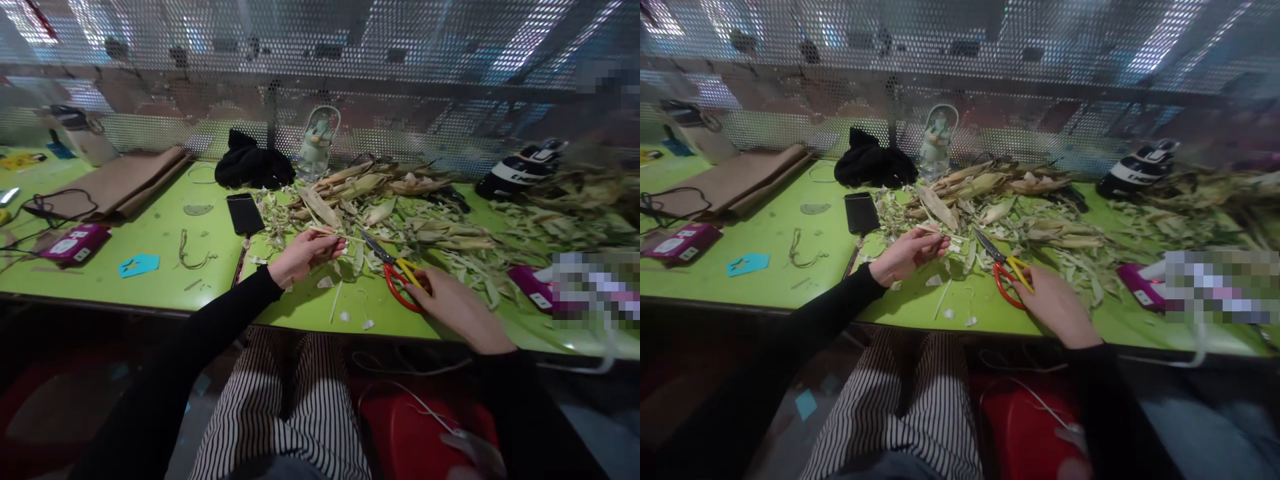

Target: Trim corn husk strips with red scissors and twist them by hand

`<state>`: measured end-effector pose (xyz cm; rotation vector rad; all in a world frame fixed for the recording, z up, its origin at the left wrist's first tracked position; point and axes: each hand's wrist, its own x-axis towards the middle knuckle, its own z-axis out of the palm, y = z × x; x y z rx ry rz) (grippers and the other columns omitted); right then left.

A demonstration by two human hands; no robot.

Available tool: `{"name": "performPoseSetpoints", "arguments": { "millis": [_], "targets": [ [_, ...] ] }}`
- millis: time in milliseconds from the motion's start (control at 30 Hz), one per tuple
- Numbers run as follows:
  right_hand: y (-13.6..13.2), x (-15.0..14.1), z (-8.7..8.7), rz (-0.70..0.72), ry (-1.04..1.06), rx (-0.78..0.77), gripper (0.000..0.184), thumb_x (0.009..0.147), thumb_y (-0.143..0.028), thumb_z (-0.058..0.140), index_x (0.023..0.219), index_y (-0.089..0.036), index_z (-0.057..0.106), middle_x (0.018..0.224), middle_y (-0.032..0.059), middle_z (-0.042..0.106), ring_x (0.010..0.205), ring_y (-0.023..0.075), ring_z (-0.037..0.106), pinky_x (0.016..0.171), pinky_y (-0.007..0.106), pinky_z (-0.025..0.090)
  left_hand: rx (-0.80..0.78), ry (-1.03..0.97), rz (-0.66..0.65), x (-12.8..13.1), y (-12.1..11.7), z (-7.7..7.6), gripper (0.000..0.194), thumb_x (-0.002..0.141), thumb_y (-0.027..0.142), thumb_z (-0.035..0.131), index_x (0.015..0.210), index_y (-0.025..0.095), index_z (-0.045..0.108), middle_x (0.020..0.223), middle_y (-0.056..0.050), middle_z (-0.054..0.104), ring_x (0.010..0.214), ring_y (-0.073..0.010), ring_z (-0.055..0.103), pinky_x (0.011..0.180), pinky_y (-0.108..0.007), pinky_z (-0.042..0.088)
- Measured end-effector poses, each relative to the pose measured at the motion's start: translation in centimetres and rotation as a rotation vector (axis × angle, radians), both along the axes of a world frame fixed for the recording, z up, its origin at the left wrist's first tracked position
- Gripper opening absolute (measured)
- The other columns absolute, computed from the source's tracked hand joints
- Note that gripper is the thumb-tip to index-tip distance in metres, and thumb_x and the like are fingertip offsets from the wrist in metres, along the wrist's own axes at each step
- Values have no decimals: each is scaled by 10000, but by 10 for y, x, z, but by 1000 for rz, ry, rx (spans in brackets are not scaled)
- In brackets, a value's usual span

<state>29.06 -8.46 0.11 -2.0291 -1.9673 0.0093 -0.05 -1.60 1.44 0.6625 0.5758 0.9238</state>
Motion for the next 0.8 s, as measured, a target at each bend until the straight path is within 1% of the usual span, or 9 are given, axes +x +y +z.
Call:
{"name": "performPoseSetpoints", "arguments": {
  "millis": [100,167,233,300,400,467,533,667,800],
  "targets": [
    [1,-10,13,-61,-36,-161,149,709,-333,694,787,-243,604,748,103,668,613,262,589,557,355,383,17,-14,-1,-2,2,-2,101,910,46,612,936,143,624,847,-46,743,785,-108,710,863,-279,573],
    [4,-21,25,-126,-93,-270,166,725,-362,675,720,-244,559,704,111,650,569,252,564,550,364,364,18,-10,19,-3,5,-4,101,900,55,634,950,143,637,861,-41,740,800,-106,707,873,-279,573],
    [5,-28,36,-189,-94,-280,219,737,-399,670,674,-249,523,664,108,636,538,237,538,552,371,355,19,-22,45,-4,7,-6,99,886,73,666,952,144,644,873,-35,733,820,-106,708,881,-279,574],
    [4,-30,43,-194,75,-211,231,715,-411,704,695,-248,541,649,98,639,547,232,550,558,370,381,22,-49,79,-4,8,-6,116,875,84,687,955,151,637,894,-32,731,839,-108,711,887,-282,575],
    [-5,-32,48,-58,561,-173,344,650,-492,801,787,-251,597,683,70,644,626,228,594,582,350,452,7,-72,142,-3,7,-3,124,874,80,684,940,161,617,911,-29,736,866,-111,714,909,-295,572],
    [-13,-37,49,11,796,-248,461,607,-591,838,829,-249,624,711,45,624,637,202,574,578,330,472,-15,-74,188,-2,6,-1,120,878,72,671,920,165,607,898,-20,734,868,-108,711,915,-296,567],
    [-21,-42,47,29,904,-323,542,609,-691,812,871,-242,656,739,40,606,618,178,534,571,326,481,-19,-85,230,-2,7,0,119,881,75,666,919,171,607,882,-6,727,856,-99,706,900,-280,564],
    [-26,-49,35,75,959,-412,591,688,-777,706,947,-246,702,751,57,604,592,172,498,580,343,494,7,-121,256,-3,10,-2,139,868,85,682,944,175,608,880,3,718,832,-88,703,841,-246,563],
    [-20,-53,21,183,988,-481,567,779,-770,629,949,-232,687,674,30,545,556,164,460,519,341,426,8,-118,243,-2,10,-3,137,870,79,677,924,178,600,887,-2,728,855,-95,708,848,-249,559]
  ]
}}
